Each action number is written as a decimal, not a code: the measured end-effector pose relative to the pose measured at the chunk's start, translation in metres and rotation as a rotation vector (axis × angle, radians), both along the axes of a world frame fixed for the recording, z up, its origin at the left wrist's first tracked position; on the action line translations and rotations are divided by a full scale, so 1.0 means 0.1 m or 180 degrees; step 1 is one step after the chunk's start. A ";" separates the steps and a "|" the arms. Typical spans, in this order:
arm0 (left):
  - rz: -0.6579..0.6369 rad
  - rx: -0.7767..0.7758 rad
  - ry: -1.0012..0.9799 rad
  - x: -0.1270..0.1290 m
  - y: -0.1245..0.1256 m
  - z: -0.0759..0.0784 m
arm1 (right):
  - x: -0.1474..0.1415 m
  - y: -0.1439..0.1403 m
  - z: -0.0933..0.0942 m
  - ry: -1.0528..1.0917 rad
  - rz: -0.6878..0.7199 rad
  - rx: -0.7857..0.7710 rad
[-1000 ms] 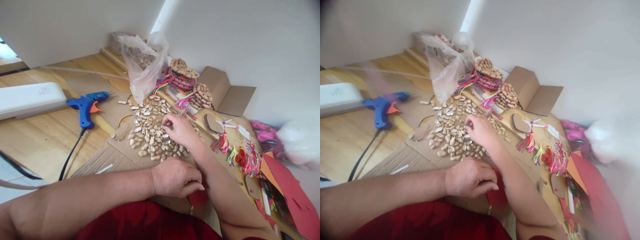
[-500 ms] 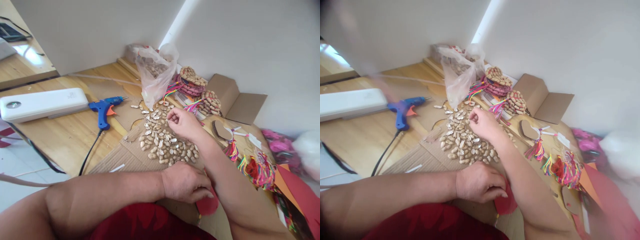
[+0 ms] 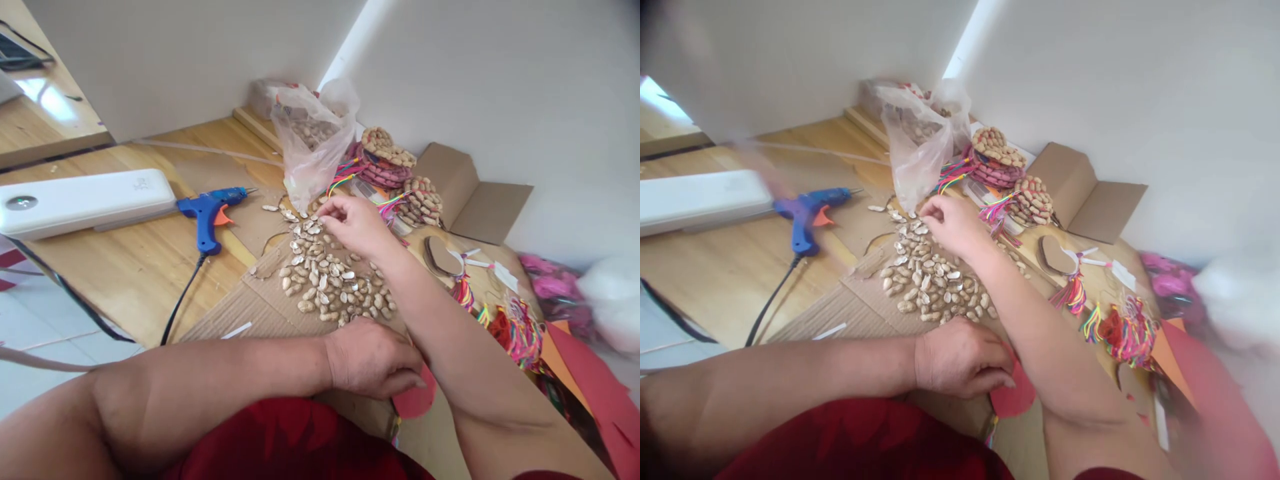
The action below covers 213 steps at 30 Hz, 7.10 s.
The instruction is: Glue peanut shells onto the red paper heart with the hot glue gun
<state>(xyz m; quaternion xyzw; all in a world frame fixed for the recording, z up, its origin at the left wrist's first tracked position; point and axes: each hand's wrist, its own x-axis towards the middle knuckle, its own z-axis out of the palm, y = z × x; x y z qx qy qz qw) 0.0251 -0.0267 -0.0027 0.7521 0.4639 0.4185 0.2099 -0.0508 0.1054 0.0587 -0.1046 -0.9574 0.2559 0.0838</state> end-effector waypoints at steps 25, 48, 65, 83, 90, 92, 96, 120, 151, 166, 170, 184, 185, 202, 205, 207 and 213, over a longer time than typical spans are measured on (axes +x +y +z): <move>-0.0023 -0.0101 -0.0060 0.00 -0.02 0.03 | 1.07 0.08 -0.07 -0.0540 0.0264 0.0251; 0.0010 -0.0150 0.0023 -0.01 -0.02 0.03 | 0.62 0.23 -0.22 -0.0522 -0.0482 -0.0120; -0.0018 -0.0075 -0.0108 0.00 -0.02 0.01 | 0.90 0.12 -0.16 -0.0447 0.0221 0.0679; 0.0002 -0.0120 0.0004 -0.01 -0.03 0.03 | 0.73 0.15 -0.17 -0.0800 -0.0634 -0.0307; 0.0014 -0.0155 0.0047 0.00 -0.03 0.03 | 0.73 0.14 -0.22 -0.0529 -0.0641 -0.0133; 0.0010 -0.0144 0.0033 0.00 -0.03 0.03 | 0.76 0.14 -0.23 -0.0468 -0.0632 -0.0075; 0.0004 -0.0147 0.0014 -0.01 -0.03 0.03 | 0.81 0.15 -0.24 -0.0500 -0.0545 -0.0078; 0.0023 -0.0185 -0.0054 0.01 -0.04 0.02 | 1.24 0.26 -0.02 -0.0644 -0.0665 0.0072; 0.0046 -0.0162 -0.0086 0.01 -0.03 0.03 | 1.28 0.31 -0.24 0.0112 -0.0171 0.1177; 0.0020 -0.0160 -0.0088 0.01 -0.03 0.03 | 1.25 0.29 -0.25 -0.0182 -0.0266 0.0962; 0.0033 -0.0163 -0.0095 0.01 -0.03 0.04 | 1.20 0.29 -0.26 -0.0243 -0.0280 0.0961; -0.0024 -0.0192 -0.0085 0.01 -0.03 0.04 | 1.17 0.20 -0.14 -0.0061 -0.0217 0.0801; -0.0024 -0.0180 -0.0094 0.01 -0.03 0.03 | 1.17 0.18 -0.12 -0.0054 -0.0089 0.0769; 0.0090 0.0012 -0.0073 0.01 -0.03 0.02 | 1.11 0.07 -0.25 -0.0167 0.0313 0.0383; 0.0093 -0.0011 -0.0041 0.01 -0.03 0.02 | 1.11 0.06 -0.30 -0.0053 0.0271 0.0350; 0.0088 -0.0036 -0.0032 0.01 -0.03 0.02 | 1.12 0.07 -0.30 0.0010 0.0185 0.0267; 0.0025 -0.0153 -0.0042 0.00 -0.04 0.03 | 1.18 0.23 -0.20 -0.0220 -0.0433 -0.0176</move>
